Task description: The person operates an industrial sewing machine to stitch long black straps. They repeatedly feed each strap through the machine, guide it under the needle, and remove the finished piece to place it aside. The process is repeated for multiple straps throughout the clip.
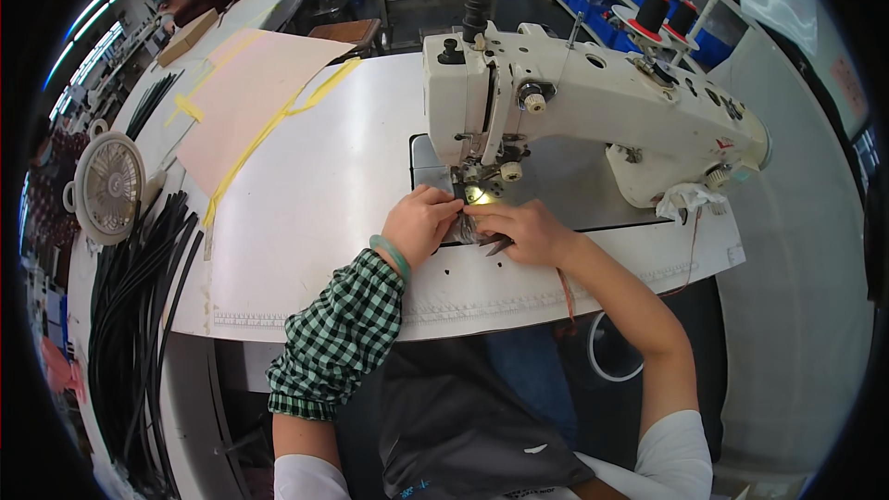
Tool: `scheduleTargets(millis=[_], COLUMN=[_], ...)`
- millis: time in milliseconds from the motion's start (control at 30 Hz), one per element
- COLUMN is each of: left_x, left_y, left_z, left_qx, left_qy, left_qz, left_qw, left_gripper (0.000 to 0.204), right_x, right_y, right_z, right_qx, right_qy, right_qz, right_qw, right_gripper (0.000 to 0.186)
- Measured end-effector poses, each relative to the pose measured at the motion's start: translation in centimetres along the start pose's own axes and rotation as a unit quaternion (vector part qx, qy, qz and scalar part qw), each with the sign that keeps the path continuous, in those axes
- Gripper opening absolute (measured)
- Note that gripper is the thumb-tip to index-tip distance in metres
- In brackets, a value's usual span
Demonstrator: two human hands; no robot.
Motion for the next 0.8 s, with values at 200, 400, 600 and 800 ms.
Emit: scheduleTargets(millis=[200, 400, 600, 800], left_x=[0.7, 1.2, 1.3, 1.5], left_y=[0.5, 1.3, 1.3, 0.5], left_z=[-0.7, 0.0, -0.2, -0.2], left_qx=[-0.076, -0.051, -0.041, -0.043], left_qy=[-0.057, 0.009, 0.014, 0.002], left_qz=[-0.087, -0.153, -0.145, -0.151], left_qw=[0.992, 0.987, 0.989, 0.988], left_gripper=[0.026, 0.026, 0.019, 0.017], right_x=[-5.1, -24.3, -43.0, -45.8], right_y=[-1.7, 4.9, 13.3, 22.6], right_z=[2.5, 16.7, 26.0, 31.0], right_qx=[0.037, 0.209, 0.356, 0.597], right_qy=[0.099, 0.584, 0.413, 0.302], right_qz=[0.047, -0.006, 0.536, 0.382], right_qw=[0.993, 0.784, 0.645, 0.637], right_gripper=[0.029, 0.023, 0.039, 0.049])
Point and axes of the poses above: each hand's wrist, its own z-axis away from the middle knuckle, its own x-axis out of the palm, y = z × x, the point moved 10 cm from there along -z, towards the middle knuckle, and after that the axes turned 6 degrees about -z, right-handed, at the moved point
